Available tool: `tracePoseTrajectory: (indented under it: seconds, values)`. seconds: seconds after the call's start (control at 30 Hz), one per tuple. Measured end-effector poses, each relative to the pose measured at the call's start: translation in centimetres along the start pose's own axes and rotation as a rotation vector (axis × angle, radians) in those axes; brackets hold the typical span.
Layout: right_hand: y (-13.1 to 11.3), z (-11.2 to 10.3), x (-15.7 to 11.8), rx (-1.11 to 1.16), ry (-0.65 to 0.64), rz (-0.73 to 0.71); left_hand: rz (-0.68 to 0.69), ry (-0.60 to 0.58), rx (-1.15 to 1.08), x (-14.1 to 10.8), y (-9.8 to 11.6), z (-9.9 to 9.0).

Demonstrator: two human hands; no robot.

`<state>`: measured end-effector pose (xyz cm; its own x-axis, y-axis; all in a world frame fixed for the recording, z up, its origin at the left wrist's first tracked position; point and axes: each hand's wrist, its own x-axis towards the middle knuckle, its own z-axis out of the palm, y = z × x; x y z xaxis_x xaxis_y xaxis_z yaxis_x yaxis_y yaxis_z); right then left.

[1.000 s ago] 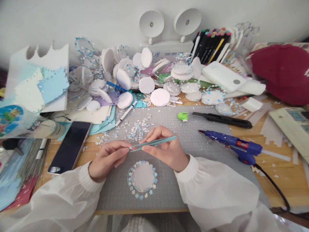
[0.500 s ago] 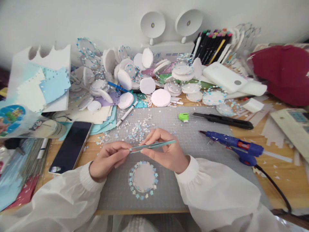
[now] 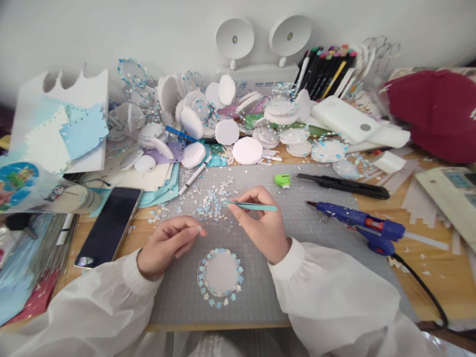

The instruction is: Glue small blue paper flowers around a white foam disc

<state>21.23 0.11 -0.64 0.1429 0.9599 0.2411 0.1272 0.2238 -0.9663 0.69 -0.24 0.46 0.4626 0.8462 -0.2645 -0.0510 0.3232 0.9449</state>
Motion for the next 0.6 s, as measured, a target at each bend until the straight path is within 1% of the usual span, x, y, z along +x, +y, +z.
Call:
tracePoseTrajectory:
  seconds: [0.07, 0.17, 0.3, 0.43, 0.6]
  values:
    - [0.2, 0.1, 0.0, -0.082, 0.027, -0.028, 0.013, 0.014, -0.021, 0.1, -0.1, 0.0]
    - [0.5, 0.1, 0.1, -0.176, 0.017, -0.062, 0.026, 0.027, -0.056, 0.1, -0.3, -0.1]
    - [1.0, 0.1, 0.0, -0.2, -0.035, -0.108, 0.019, 0.043, -0.081, 0.2, -0.5, -0.1]
    - [1.4, 0.1, -0.1, -0.284, -0.096, -0.146, 0.032, 0.057, -0.091, 0.2, -0.4, 0.0]
    - [1.4, 0.1, -0.1, -0.319, -0.1, -0.137, 0.026, 0.038, -0.121, 0.2, -0.1, 0.0]
